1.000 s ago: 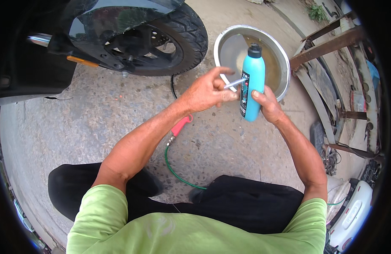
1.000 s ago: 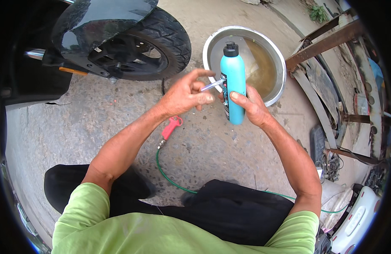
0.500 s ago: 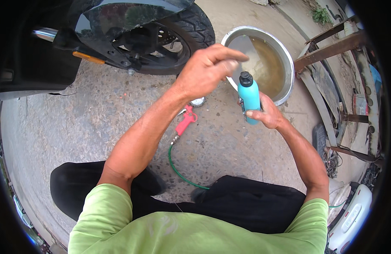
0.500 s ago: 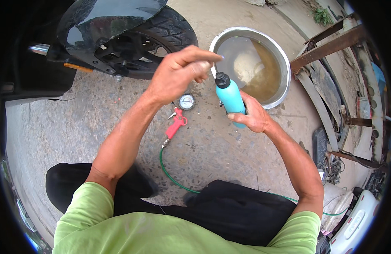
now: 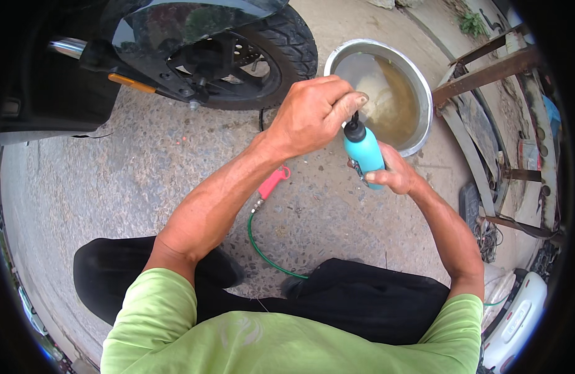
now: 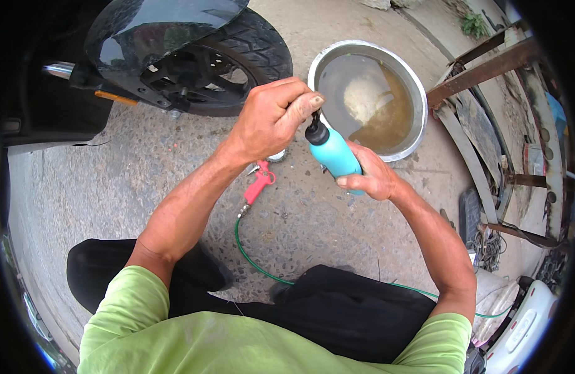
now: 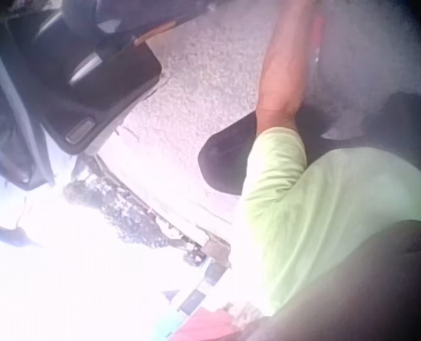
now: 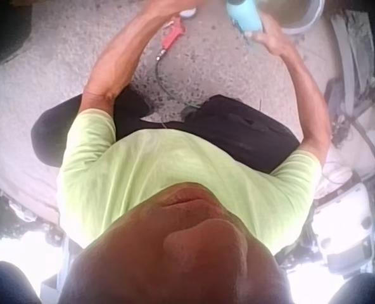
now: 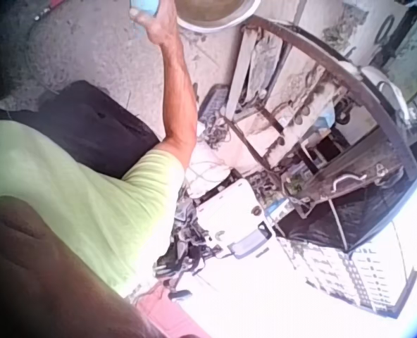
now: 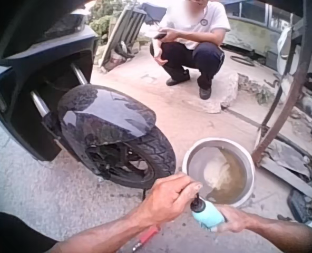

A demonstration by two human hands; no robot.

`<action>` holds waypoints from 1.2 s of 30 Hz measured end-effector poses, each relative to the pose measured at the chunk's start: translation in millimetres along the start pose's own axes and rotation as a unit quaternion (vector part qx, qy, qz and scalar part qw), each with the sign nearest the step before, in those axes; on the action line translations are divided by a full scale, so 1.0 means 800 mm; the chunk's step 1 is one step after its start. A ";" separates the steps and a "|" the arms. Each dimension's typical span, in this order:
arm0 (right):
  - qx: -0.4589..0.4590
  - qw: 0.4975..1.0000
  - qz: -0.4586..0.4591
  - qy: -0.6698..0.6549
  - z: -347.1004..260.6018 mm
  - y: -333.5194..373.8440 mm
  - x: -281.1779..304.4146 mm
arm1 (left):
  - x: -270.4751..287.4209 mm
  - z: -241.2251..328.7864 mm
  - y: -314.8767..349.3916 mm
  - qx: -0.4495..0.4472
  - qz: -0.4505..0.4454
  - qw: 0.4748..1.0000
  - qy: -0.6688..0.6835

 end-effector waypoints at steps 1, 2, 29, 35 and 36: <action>0.002 1.000 0.001 0.001 -0.002 -0.001 0.000 | 0.001 -0.002 0.000 0.071 -0.005 0.997 0.043; 0.004 1.000 0.002 0.001 -0.004 -0.002 0.000 | 0.003 -0.004 0.000 0.141 -0.011 0.986 0.087; -0.052 0.986 0.048 0.149 0.018 -0.002 0.005 | 0.011 0.007 0.002 0.062 -0.175 0.982 -0.032; -0.057 0.993 0.030 0.100 0.009 -0.002 0.000 | 0.007 0.002 0.005 0.063 -0.207 0.975 -0.046; -0.060 0.989 0.044 0.124 0.011 -0.002 0.000 | 0.005 0.000 0.006 0.071 -0.185 0.977 -0.072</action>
Point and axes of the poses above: each hand's wrist, its own y-axis away from the middle knuckle, its own x-axis out of the back of the hand, z = x × y, the point moved 1 cm from there along -y, towards the middle knuckle, and after that the axes turned 10 degrees about y, right-handed, at the moved point
